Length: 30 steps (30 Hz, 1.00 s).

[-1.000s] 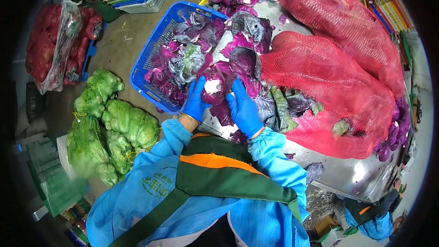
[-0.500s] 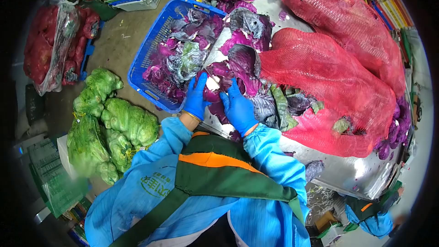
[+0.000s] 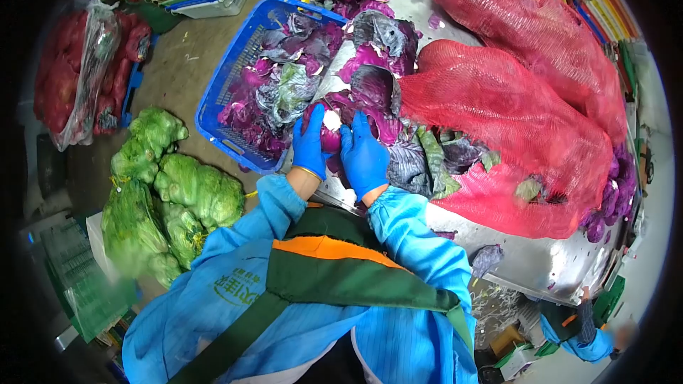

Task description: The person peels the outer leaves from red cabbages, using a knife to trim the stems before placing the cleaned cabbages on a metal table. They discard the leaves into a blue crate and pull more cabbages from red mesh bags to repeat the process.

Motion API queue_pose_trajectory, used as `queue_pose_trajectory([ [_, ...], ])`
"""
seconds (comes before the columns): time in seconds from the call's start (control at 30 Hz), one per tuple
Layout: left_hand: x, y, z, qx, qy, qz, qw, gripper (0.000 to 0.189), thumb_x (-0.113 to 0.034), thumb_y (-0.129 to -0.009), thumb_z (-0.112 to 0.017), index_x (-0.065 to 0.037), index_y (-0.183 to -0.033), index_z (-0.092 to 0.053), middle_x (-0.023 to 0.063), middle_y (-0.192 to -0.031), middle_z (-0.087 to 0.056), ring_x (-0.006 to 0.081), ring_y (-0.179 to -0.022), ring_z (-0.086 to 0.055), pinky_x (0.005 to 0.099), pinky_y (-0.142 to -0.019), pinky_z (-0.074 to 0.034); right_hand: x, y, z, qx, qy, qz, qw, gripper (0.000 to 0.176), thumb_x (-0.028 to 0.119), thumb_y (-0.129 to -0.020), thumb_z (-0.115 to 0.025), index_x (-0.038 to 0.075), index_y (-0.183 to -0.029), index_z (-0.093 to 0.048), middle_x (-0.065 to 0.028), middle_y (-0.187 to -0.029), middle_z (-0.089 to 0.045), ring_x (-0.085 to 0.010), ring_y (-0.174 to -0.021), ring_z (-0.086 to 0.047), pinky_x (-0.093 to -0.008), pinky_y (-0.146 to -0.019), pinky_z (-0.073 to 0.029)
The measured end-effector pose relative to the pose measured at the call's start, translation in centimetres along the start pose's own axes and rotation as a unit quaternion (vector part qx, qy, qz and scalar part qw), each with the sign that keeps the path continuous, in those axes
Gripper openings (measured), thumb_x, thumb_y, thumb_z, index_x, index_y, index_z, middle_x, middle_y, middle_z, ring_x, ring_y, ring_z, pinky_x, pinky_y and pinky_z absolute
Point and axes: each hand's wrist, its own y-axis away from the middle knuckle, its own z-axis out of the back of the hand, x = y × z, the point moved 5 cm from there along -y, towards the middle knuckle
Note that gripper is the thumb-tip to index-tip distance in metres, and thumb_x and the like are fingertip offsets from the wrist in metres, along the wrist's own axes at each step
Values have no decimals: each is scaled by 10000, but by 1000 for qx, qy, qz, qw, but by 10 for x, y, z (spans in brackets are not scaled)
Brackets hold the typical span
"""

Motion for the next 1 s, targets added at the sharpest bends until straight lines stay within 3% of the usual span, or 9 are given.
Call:
queue_pose_trajectory([
  [0.2,8,8,3,-72,-60,-15,995,933,-348,-731,-820,-29,-1432,-294,129,-1342,-448,227,-1153,-499,367,-925,-477,-13,-17,12,1,-60,-30,998,372,335,-948,-515,15,-1108,-618,-266,-915,-642,-425,-826,-632,-465,-700,-502],
  [0.27,7,13,10,-26,-60,-42,997,932,-408,-753,-787,-30,-1438,-280,123,-1347,-448,234,-1162,-503,382,-917,-481,-57,-38,-7,-60,-232,-96,966,432,353,-956,-499,-36,-1088,-633,-278,-1034,-636,-416,-984,-617,-427,-818,-488],
  [0.37,3,6,25,188,41,80,978,719,-508,-873,-605,-57,-1390,-391,98,-1283,-517,257,-1201,-505,419,-936,-484,-78,-65,-7,-96,-172,-55,979,461,374,-950,-512,-41,-1116,-625,-275,-1062,-635,-402,-995,-628,-415,-837,-491],
  [0.4,18,-9,50,197,114,121,966,694,-555,-906,-521,-82,-1397,-391,127,-1386,-461,304,-1194,-527,468,-1014,-443,-76,-73,-2,-79,-166,-51,982,463,375,-945,-518,-40,-1120,-625,-280,-1063,-632,-412,-995,-623,-417,-847,-490],
  [0.5,-9,8,58,228,145,139,953,647,-578,-880,-556,-57,-1263,-527,78,-1176,-599,214,-1030,-612,391,-927,-497,-61,-88,3,-45,-108,-33,993,461,370,-939,-524,-28,-1153,-611,-285,-1051,-630,-430,-989,-615,-437,-846,-491],
  [0.6,-19,-11,72,246,75,115,960,630,-566,-887,-556,-93,-1301,-515,74,-1195,-600,200,-1058,-596,361,-946,-481,5,-79,45,78,71,-89,990,483,322,-936,-534,38,-1324,-488,-275,-1089,-620,-444,-980,-605,-480,-796,-497],
  [0.73,-37,-1,53,240,0,21,971,574,-494,-947,-495,-65,-1328,-490,93,-1278,-566,214,-1119,-583,361,-965,-488,53,-33,73,89,-86,113,986,644,250,-929,-560,154,-1483,-245,-243,-1300,-517,-443,-1000,-599,-461,-779,-509],
  [0.8,-49,12,41,248,-44,-18,968,517,-425,-962,-512,-58,-1326,-493,71,-1270,-563,180,-1122,-565,337,-974,-463,60,-6,63,192,-131,133,963,680,249,-920,-571,167,-1494,-215,-236,-1362,-465,-443,-1015,-593,-457,-785,-509],
  [1.0,-65,28,18,219,-184,-120,951,531,-249,-932,-616,-24,-1378,-438,65,-1272,-540,128,-1145,-501,277,-999,-393,52,4,43,155,-57,175,971,613,283,-919,-563,159,-1462,-305,-238,-1378,-441,-431,-1017,-594,-452,-801,-511],
])
